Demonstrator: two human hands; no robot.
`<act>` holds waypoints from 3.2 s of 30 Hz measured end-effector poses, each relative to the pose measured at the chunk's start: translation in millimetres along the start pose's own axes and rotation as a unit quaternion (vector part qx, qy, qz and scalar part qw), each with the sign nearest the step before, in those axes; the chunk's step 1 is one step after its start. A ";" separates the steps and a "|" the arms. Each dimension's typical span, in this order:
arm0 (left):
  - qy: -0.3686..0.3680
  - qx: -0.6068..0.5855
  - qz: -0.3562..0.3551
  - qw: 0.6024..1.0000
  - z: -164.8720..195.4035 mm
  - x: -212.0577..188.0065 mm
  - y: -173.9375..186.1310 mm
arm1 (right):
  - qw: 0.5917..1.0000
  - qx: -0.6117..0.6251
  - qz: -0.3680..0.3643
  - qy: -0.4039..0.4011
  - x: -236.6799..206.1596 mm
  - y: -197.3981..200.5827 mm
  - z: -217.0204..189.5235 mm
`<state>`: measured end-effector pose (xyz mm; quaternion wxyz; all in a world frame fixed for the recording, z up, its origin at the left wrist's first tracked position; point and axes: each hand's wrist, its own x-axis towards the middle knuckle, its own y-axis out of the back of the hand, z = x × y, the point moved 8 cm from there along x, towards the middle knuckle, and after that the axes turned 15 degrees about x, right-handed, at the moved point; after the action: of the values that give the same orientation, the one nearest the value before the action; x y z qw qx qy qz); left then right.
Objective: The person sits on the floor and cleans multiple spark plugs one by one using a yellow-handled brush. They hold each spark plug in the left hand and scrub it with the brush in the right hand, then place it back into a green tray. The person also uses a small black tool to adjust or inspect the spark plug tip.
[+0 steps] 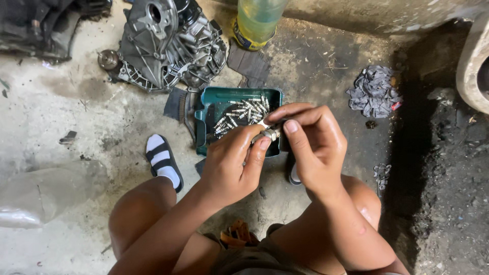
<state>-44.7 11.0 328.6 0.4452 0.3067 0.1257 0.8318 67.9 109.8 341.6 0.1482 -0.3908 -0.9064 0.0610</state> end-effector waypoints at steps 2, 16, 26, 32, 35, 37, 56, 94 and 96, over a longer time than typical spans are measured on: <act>0.021 0.001 -0.008 1.000 -3.6 0.9 -2.4 | 1.000 -0.001 -0.008 0.017 -1.3 -1.6 0.8; -0.011 0.017 -0.006 1.000 2.9 1.0 -13.1 | 1.000 -0.011 0.019 0.020 -0.8 3.7 11.6; -0.085 0.070 -0.008 0.994 10.7 -3.7 -18.7 | 0.999 -0.017 0.035 0.029 1.2 5.8 12.1; 0.100 -0.045 -0.012 0.994 -17.7 0.9 -14.1 | 0.996 -0.064 0.019 0.050 4.0 2.2 11.2; -0.202 0.170 0.021 0.964 28.6 -1.2 -10.4 | 0.998 -0.030 0.036 0.040 4.5 6.3 11.4; 0.006 -0.040 -0.014 0.999 -3.2 4.8 -10.5 | 0.998 -0.035 0.034 0.035 3.9 6.3 11.2; 0.228 -0.469 -0.083 0.849 -43.0 -9.3 -42.5 | 0.993 0.016 0.076 -0.086 -4.4 17.1 35.2; 0.150 -0.142 0.008 0.978 -30.1 -2.1 -19.1 | 0.980 -0.166 -0.034 0.105 -1.9 -9.2 9.6; 0.101 -0.093 0.011 0.990 -22.6 0.2 -18.6 | 0.993 -0.098 0.020 0.062 1.2 1.4 16.5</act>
<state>-46.5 23.3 302.0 0.4475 0.1796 0.0883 0.8716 62.9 111.8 325.9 0.1642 -0.4247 -0.8889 -0.0495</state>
